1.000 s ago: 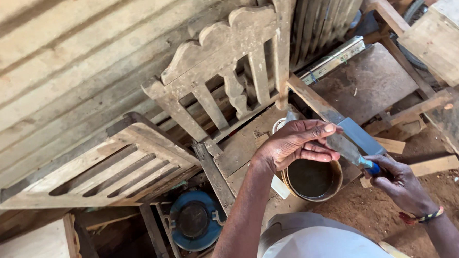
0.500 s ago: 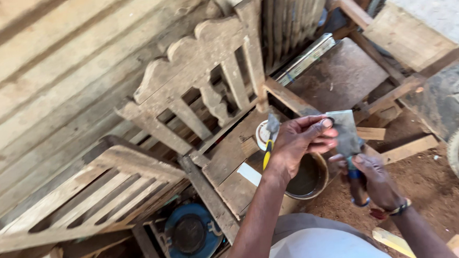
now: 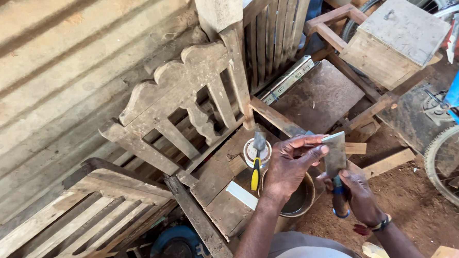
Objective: The person uses a metal scraper to remove old finish or debris from the armrest of a wooden chair. The person repeatedly scrapes the same section of the armrest, occasionally pausing to wipe the tool on a container.
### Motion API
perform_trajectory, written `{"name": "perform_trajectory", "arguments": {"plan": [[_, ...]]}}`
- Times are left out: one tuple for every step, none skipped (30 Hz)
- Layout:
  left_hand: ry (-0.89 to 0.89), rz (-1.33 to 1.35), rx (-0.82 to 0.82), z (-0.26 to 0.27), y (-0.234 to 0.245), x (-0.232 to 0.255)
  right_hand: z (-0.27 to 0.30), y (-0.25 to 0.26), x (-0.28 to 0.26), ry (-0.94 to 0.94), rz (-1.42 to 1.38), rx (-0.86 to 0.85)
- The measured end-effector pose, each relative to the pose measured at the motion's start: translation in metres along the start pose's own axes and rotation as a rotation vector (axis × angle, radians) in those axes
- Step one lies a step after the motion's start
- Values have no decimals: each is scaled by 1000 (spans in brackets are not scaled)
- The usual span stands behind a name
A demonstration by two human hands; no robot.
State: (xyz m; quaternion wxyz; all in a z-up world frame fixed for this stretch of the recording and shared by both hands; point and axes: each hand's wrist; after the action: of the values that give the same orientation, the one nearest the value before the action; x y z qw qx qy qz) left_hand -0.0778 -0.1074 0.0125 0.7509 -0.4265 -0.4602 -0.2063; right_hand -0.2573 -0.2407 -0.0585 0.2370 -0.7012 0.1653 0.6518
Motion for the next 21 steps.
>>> {"name": "perform_trajectory", "arguments": {"plan": [[-8, 3, -9, 0, 0, 0, 0, -1, -3, 27, 19, -11], [-16, 15, -15, 1, 0, 1, -1, -2, -5, 29, 36, -17], [-24, 28, -24, 2, 0, 1, -1, -2, -6, 32, 53, -19], [-31, 41, -33, 2, -1, 2, -1, -1, -7, 35, 71, -22], [-40, 40, -38, 3, -1, 3, 0, 0, -7, 45, 72, -25], [-49, 40, -43, 4, -1, 4, 0, 0, -6, 55, 73, -28], [-59, 39, -47, 4, -1, 5, 0, 2, -5, 66, 74, -32], [-40, 25, -46, 5, -1, 6, 0, 4, -5, 47, 90, -24], [-22, 10, -44, 5, -1, 7, 0, 5, -5, 29, 105, -16], [-4, -5, -41, 5, 0, 8, 0, 5, -4, 11, 120, -9], [-9, -1, -46, 5, 0, 9, -1, 5, -3, 12, 112, -7], [-14, 3, -51, 5, 1, 10, -1, 4, -3, 14, 105, -4], [-19, 7, -55, 5, 1, 11, -1, 4, -3, 15, 98, -2], [-22, 16, -59, 5, 2, 12, -1, 3, -3, 9, 91, 10], [-26, 25, -62, 5, 1, 12, -1, 3, -3, 3, 85, 22], [-30, 34, -66, 5, 1, 13, -1, 3, -3, -4, 79, 33], [-7, 6, -45, 5, 0, 15, -1, 3, -3, 0, 98, 33], [17, -23, -25, 5, -2, 16, -1, 3, -3, 4, 117, 32], [41, -51, -3, 5, -4, 17, -1, 4, -3, 6, 135, 31], [20, -117, 28, 5, -6, 19, -1, 4, -2, 21, 164, 21], [-1, -184, 62, 5, -9, 21, 0, 5, -2, 35, 192, 10]]}}
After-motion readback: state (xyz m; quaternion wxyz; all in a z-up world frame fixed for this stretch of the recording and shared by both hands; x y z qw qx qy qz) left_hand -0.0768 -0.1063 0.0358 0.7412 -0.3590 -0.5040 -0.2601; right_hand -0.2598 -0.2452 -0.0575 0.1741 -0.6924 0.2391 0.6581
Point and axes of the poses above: each hand's wrist, its own z-axis away from the middle knuckle, its own y-axis out of the back of the hand, x = y × z, and after that the axes turned 12 degrees about y, right-handed
